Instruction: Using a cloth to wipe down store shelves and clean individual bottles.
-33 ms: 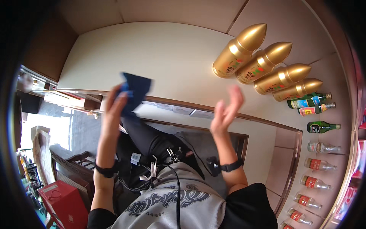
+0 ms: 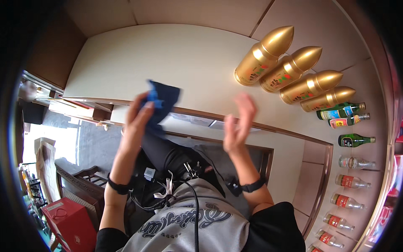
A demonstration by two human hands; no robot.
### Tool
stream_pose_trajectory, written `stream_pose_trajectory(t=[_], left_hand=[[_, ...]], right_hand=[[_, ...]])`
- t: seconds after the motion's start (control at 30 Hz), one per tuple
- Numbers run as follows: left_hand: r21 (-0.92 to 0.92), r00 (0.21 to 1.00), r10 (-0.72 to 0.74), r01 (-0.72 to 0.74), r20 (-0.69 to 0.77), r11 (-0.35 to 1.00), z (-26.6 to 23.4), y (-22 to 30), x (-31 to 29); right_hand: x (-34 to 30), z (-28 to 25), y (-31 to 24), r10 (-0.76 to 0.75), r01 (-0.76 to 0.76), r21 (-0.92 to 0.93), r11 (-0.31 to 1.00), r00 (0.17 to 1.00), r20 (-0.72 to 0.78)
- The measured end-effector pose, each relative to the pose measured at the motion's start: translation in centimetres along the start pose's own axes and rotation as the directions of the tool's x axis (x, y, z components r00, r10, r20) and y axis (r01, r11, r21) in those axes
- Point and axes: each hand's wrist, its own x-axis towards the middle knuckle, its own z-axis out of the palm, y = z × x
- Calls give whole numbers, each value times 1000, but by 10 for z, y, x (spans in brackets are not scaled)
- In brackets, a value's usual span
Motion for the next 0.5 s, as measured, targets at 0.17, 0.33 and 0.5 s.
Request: stream_pose_trajectory(t=[0.17, 0.33, 0.5], left_hand=[[-141, 809, -146, 271, 570, 952, 55, -12, -30], [-345, 715, -45, 390, 698, 854, 31, -13, -31], [-295, 901, -36, 178, 432, 939, -24, 2, -19]], right_hand=[[-8, 31, -58, 155, -244, 376, 894, 956, 250], [-1, -7, -49, 355, -353, 172, 920, 935, 19], [19, -69, 22, 249, -266, -198, 943, 963, -105]])
